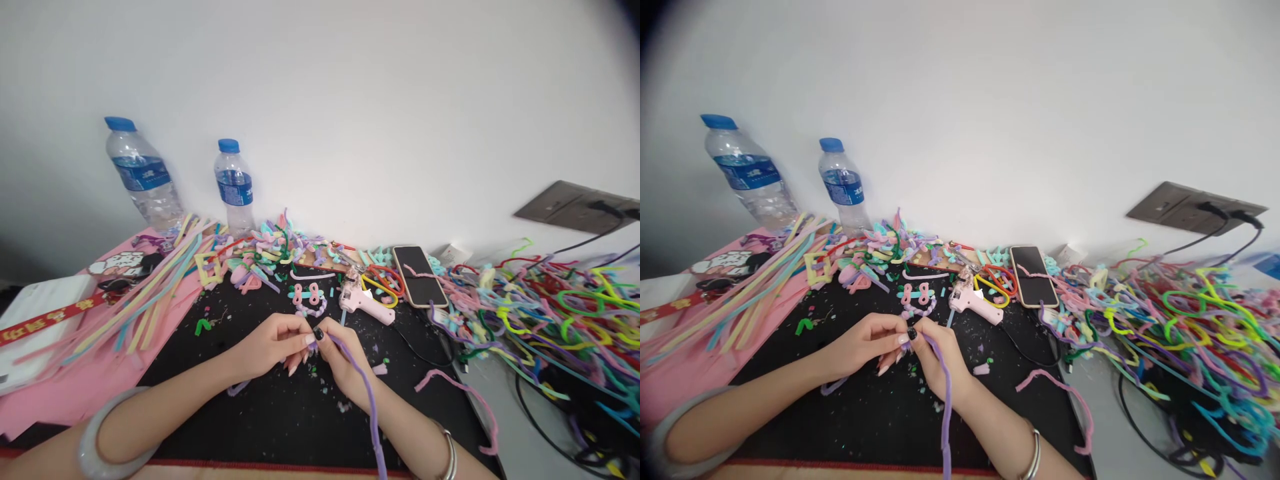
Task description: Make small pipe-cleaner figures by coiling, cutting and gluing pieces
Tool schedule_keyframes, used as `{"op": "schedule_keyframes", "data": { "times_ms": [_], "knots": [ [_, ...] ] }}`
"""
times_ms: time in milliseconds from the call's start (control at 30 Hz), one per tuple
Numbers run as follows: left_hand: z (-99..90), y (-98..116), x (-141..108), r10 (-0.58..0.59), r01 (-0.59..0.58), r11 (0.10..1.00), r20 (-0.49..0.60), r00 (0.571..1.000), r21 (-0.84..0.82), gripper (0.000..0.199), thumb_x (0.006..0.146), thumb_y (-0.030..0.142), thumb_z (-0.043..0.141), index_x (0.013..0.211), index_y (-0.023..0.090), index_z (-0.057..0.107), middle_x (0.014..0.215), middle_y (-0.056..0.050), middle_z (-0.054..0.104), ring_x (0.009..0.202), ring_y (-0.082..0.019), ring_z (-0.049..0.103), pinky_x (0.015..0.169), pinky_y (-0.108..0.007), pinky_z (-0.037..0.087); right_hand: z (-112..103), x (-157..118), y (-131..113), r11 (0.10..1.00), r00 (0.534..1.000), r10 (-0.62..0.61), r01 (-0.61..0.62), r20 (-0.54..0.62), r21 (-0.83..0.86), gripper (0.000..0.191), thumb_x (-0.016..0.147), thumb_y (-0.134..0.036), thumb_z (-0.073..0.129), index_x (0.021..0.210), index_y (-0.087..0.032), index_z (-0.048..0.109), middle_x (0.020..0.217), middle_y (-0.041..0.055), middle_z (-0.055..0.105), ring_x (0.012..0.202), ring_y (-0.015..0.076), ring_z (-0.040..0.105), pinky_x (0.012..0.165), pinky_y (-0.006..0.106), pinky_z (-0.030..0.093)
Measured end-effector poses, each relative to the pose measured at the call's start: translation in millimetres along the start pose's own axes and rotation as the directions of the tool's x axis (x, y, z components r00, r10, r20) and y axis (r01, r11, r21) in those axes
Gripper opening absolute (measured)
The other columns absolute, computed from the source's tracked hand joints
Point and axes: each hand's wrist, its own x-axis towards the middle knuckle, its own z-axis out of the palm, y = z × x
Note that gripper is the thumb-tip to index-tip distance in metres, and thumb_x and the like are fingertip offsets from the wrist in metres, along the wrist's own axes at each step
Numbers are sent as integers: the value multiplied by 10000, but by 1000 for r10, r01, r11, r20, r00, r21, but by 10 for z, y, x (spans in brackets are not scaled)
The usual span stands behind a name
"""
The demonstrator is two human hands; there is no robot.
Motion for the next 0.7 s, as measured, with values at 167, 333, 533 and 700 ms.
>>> {"op": "schedule_keyframes", "data": {
  "times_ms": [167,333,533,700],
  "knots": [
    [21,4,-2,82,-60,976,-100,992,209,233,846,350,576,763,133,586,570,44,513,466,-80,514,493,-195,406,2,-11,-22,998,996,52,-55,-79,-26,330,934,-356,423,656,-178,432,574,-52,364,525,81,306,505,221,261],
    [40,8,-14,158,-70,909,-184,970,411,154,788,266,652,716,130,641,632,23,560,490,-87,556,496,-190,427,16,-28,-2,996,994,58,-65,-90,-68,326,935,-345,416,655,-177,425,580,-53,352,533,81,307,503,223,247],
    [-1,-5,-34,327,-177,738,-115,938,652,179,860,207,568,726,144,668,642,6,597,572,-94,571,586,-188,428,32,-24,-44,995,996,31,-38,-84,-92,320,932,-319,409,644,-180,409,581,-52,348,536,84,307,503,222,250],
    [-16,6,-41,433,-258,627,-54,900,735,108,867,189,565,827,142,653,748,-16,624,677,-111,579,653,-194,428,30,-16,-30,995,997,-2,-6,-79,-100,305,931,-292,406,648,-179,414,604,-48,353,559,88,306,522,225,260]
  ]
}}
